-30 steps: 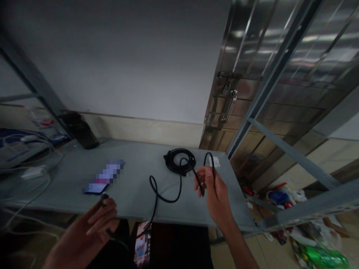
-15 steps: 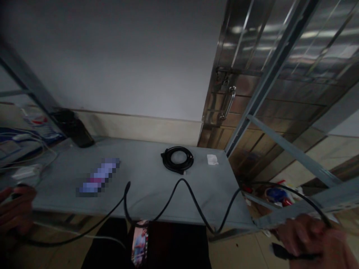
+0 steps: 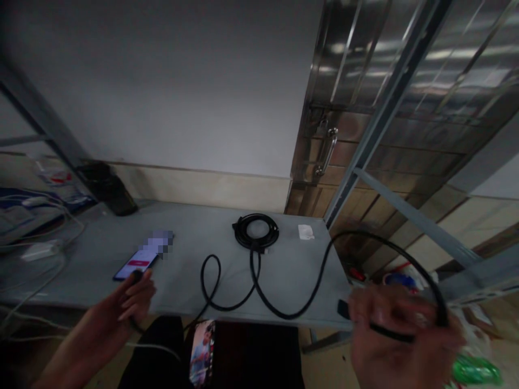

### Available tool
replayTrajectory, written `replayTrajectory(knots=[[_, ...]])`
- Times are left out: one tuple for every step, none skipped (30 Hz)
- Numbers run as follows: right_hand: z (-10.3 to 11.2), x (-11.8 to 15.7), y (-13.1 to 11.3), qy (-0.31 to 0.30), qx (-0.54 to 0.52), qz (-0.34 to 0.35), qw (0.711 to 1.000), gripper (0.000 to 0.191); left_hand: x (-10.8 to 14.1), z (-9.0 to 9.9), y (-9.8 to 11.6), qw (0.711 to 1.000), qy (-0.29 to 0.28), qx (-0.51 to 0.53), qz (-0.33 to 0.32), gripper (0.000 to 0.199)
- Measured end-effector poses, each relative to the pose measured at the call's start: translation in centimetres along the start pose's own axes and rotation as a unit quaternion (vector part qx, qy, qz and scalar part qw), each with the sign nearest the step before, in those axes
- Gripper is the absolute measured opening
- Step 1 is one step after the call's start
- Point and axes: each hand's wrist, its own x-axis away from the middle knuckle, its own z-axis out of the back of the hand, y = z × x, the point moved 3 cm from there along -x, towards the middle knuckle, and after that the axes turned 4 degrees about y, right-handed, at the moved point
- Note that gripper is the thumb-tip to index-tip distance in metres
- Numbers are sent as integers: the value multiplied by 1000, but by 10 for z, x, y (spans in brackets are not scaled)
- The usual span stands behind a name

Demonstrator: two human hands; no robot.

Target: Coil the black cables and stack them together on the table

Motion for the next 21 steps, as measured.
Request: replayTrajectory(knots=[[-21,7,2,-6,-47,-9,999,35,-2,0,-9,1000,9,-12,8,34],[-41,15,5,-38,-62,-11,997,37,-3,0,-18,999,21,-28,15,33],[-60,25,10,-77,-62,-4,995,40,-3,0,-27,998,33,-43,22,34],[-79,35,16,-139,-44,11,989,41,-4,0,-36,997,39,-55,29,36],[-96,47,23,-215,-16,30,976,42,-4,-1,-44,997,39,-60,37,38],[-112,59,30,-287,12,53,957,40,-5,-3,-51,997,35,-61,44,41],[-126,72,38,-351,42,79,932,37,-6,-4,-57,996,32,-60,50,43],[-138,85,46,-404,71,105,906,33,-7,-6,-62,997,29,-56,53,45],[-150,97,54,-443,99,129,882,29,-10,-8,-66,997,29,-52,54,45],[-161,109,63,-474,128,151,858,24,-12,-10,-67,997,29,-44,55,45],[-172,121,73,-504,159,165,833,20,-15,-12,-68,997,30,-34,58,43],[-181,132,82,-530,187,175,809,16,-18,-15,-67,998,29,-21,61,40],[-190,142,92,-553,208,179,787,14,-22,-18,-66,998,22,-8,65,37],[-198,151,101,-571,223,179,769,13,-25,-22,-63,998,9,8,69,35],[-204,158,110,-586,231,177,756,13,-29,-26,-59,997,-10,22,71,33],[-209,163,118,-598,234,175,747,13,-34,-30,-54,996,-37,31,71,31],[-214,166,124,-605,234,174,741,13,-39,-34,-50,995,-67,29,69,30],[-217,167,131,-609,235,175,737,13,-45,-37,-45,993,-95,11,62,27],[-220,165,137,-611,237,179,733,17,-52,-40,-41,992,-117,-31,44,25],[-222,162,143,-611,242,185,731,23,-60,-41,-37,987,-129,-92,15,21],[-225,157,150,-609,246,195,728,31,-70,-43,-34,978,-134,-157,-20,18]])
